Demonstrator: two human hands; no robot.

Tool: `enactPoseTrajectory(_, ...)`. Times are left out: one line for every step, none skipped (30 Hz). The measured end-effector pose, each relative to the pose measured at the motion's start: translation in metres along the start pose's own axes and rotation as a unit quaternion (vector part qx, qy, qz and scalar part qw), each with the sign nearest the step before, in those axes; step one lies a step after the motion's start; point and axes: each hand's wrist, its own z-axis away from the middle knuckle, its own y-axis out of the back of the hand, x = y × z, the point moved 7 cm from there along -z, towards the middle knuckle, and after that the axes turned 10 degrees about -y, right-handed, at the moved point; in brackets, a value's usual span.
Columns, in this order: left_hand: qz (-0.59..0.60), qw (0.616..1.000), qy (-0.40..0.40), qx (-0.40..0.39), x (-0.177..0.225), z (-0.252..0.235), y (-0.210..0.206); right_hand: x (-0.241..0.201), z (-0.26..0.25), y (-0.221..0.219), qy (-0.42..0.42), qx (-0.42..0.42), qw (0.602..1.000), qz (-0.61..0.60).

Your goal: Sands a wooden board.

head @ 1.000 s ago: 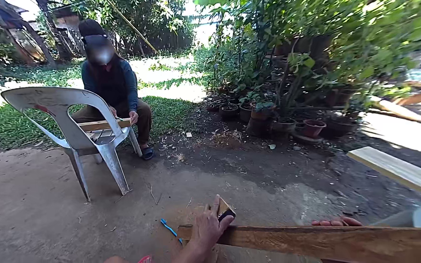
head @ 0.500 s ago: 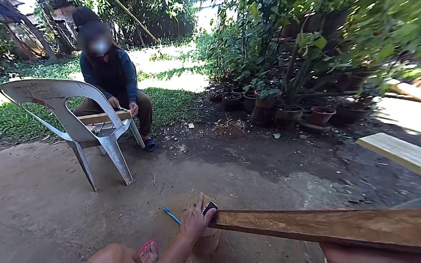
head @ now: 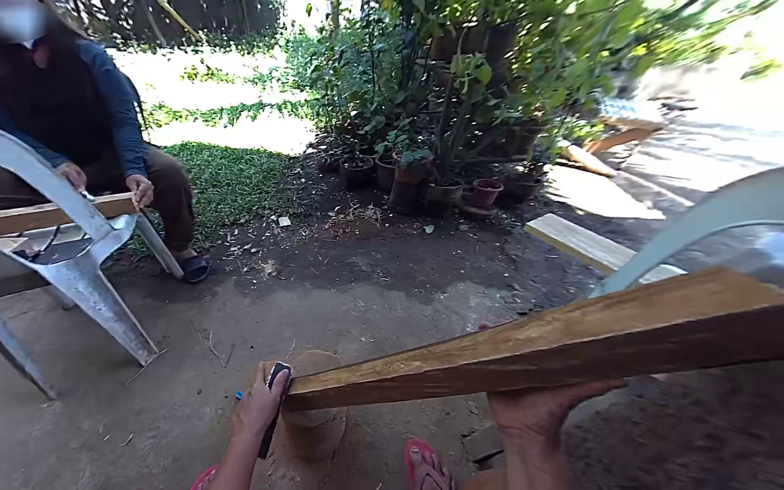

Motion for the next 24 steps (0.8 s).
enactPoseTrajectory(0.007,1.000,-0.010,0.006,0.001,0.000,0.000,0.002,0.000,0.000,-0.007,-0.018,1.000,-0.007)
enactPoseTrajectory(0.012,1.000,-0.019,0.011,0.002,0.000,0.000,0.005,-0.001,0.000,-0.016,-0.031,0.999,-0.020)
enactPoseTrajectory(0.014,0.999,-0.027,0.017,0.003,0.000,0.000,0.007,-0.002,0.000,-0.018,-0.031,0.999,-0.028)
enactPoseTrajectory(0.014,0.999,-0.032,0.022,0.003,0.000,0.000,0.006,-0.004,0.000,-0.012,-0.028,0.999,-0.033)
enactPoseTrajectory(0.012,0.999,-0.036,0.025,0.003,0.000,0.000,0.004,-0.005,0.001,-0.005,-0.025,0.999,-0.038)
enactPoseTrajectory(0.006,0.999,-0.039,0.024,0.003,0.001,0.000,0.003,-0.005,0.002,0.000,-0.018,0.999,-0.046)
enactPoseTrajectory(-0.001,0.999,-0.045,0.023,0.005,0.003,0.001,0.002,-0.004,0.002,0.005,-0.002,0.999,-0.050)
enactPoseTrajectory(-0.007,0.998,-0.055,0.023,0.008,0.006,0.002,0.002,-0.003,0.003,0.010,0.016,0.998,-0.052)
enactPoseTrajectory(-0.008,0.997,-0.076,0.033,0.013,0.010,0.004,0.002,-0.001,0.003,0.014,0.034,0.998,-0.052)
enactPoseTrajectory(-0.002,0.992,-0.111,0.056,0.021,0.014,0.006,0.002,0.000,0.002,0.019,0.048,0.997,-0.052)
enactPoseTrajectory(0.000,0.986,-0.149,0.076,0.030,0.020,0.006,0.003,0.001,0.002,0.020,0.058,0.997,-0.053)
enactPoseTrajectory(0.001,0.977,-0.190,0.093,0.043,0.026,0.008,0.003,0.002,0.002,0.020,0.063,0.996,-0.057)
enactPoseTrajectory(0.003,0.967,-0.232,0.104,0.059,0.035,0.010,0.004,0.002,0.002,0.021,0.065,0.996,-0.060)
enactPoseTrajectory(0.006,0.956,-0.273,0.112,0.080,0.045,0.014,0.004,0.002,0.001,0.023,0.068,0.995,-0.063)
enactPoseTrajectory(0.012,0.942,-0.315,0.116,0.104,0.058,0.019,0.005,0.002,0.001,0.025,0.071,0.995,-0.070)
enactPoseTrajectory(0.018,0.927,-0.356,0.119,0.130,0.072,0.022,0.005,0.003,0.000,0.028,0.073,0.994,-0.073)
enactPoseTrajectory(0.024,0.908,-0.399,0.124,0.159,0.086,0.026,0.006,0.003,0.000,0.030,0.075,0.994,-0.074)
enactPoseTrajectory(0.025,0.885,-0.445,0.136,0.187,0.099,0.029,0.006,0.003,-0.001,0.031,0.079,0.994,-0.075)
enactPoseTrajectory(0.025,0.857,-0.491,0.152,0.216,0.111,0.031,0.006,0.003,-0.001,0.031,0.084,0.993,-0.074)
enactPoseTrajectory(0.025,0.827,-0.537,0.165,0.247,0.124,0.034,0.006,0.003,-0.001,0.032,0.087,0.993,-0.074)
enactPoseTrajectory(0.026,0.798,-0.578,0.171,0.279,0.138,0.036,0.005,0.002,-0.001,0.038,0.087,0.993,-0.073)
enactPoseTrajectory(0.026,0.771,-0.613,0.170,0.311,0.152,0.039,0.002,0.002,-0.001,0.053,0.083,0.993,-0.070)
enactPoseTrajectory(0.030,0.749,-0.642,0.161,0.344,0.168,0.043,0.000,0.004,-0.003,0.075,0.071,0.992,-0.071)
enactPoseTrajectory(0.034,0.731,-0.666,0.147,0.376,0.183,0.047,-0.004,0.008,-0.006,0.099,0.049,0.991,-0.076)
